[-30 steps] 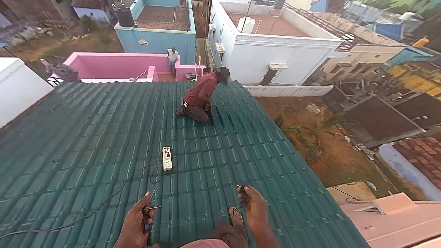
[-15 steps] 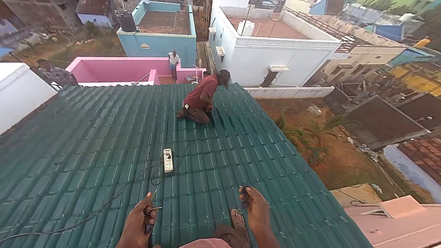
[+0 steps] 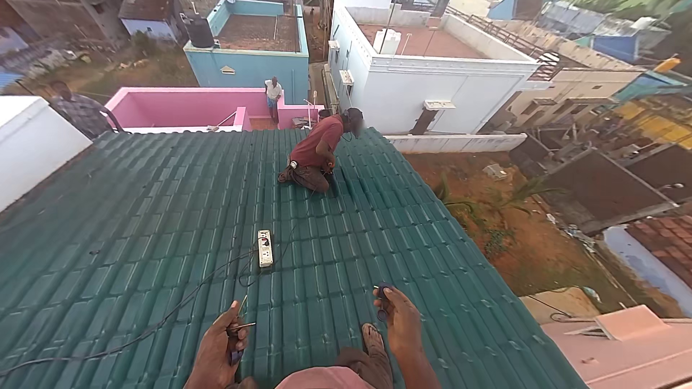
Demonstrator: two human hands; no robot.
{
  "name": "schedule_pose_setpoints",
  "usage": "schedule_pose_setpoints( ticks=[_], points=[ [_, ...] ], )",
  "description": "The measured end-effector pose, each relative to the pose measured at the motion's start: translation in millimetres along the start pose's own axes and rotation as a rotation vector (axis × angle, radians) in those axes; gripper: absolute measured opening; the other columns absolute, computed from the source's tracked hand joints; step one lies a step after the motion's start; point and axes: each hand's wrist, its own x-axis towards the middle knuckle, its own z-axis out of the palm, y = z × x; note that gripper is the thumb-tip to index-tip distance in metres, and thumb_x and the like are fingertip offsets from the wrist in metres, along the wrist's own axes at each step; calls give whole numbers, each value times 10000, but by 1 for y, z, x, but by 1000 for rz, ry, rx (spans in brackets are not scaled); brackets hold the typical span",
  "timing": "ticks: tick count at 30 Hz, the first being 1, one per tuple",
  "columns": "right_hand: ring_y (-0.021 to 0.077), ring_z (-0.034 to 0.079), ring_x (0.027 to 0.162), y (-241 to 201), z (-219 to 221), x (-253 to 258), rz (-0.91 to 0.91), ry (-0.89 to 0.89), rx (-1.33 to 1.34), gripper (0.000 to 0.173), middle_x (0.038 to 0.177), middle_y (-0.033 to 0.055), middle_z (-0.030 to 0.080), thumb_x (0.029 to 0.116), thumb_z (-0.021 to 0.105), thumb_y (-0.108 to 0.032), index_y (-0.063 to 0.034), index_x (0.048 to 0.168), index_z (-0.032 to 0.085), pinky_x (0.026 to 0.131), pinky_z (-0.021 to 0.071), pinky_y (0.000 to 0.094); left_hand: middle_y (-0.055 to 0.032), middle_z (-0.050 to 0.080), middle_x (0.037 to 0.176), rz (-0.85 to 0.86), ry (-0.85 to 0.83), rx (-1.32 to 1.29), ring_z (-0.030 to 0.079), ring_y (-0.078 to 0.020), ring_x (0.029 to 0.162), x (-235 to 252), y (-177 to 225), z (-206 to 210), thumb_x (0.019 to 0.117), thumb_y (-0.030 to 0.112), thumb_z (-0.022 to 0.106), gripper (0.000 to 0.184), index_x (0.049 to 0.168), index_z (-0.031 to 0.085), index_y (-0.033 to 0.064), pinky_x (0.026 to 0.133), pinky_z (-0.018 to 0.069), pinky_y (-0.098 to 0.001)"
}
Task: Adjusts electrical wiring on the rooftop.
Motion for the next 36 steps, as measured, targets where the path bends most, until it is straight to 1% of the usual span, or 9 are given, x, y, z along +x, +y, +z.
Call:
schedule_pose_setpoints(
  ticks=[6,11,21,25,30,36],
  points=[
    [199,694,650,2,1,0,-1,-2,-4,222,866,198,741,1053,506,-39,101,1114,667,576,563,264,-21,527,561,11,3,-16,519,-102,405,-1,0,-1,1098,334,471,371,817,515,95,364,449,-224],
    [206,702,662,0,7,-1,4,-12,4,221,869,199,741,1053,499,-35,105,1106,662,601,582,278,-21,520,555,13,8,-14,516,-106,396,-1,4,0,1095,337,482,359,837,515,89,359,451,-227],
    [208,698,657,1,8,3,11,-24,-1,224,874,204,739,1051,498,-34,104,1118,661,597,577,278,-18,514,566,16,2,-12,516,-103,402,2,8,5,1092,309,494,322,857,516,91,359,451,-225],
    [214,698,658,0,6,4,10,-10,-8,218,873,208,738,1049,506,-30,107,1127,656,592,577,287,-19,517,570,12,-10,15,512,-103,408,3,7,6,1093,303,487,328,842,516,94,365,446,-224],
    [207,694,648,-1,0,6,3,8,-6,221,865,199,740,1054,497,-37,102,1105,661,594,577,283,-14,515,576,8,-2,9,510,-98,411,5,6,7,1091,300,492,311,858,519,95,366,447,-221],
    [185,690,648,-11,-11,9,-20,66,3,230,857,173,739,1062,485,-53,89,1115,658,589,573,270,-19,525,578,-12,-8,4,522,-100,415,9,6,3,1090,295,495,281,897,529,93,370,457,-225]
  ],
)
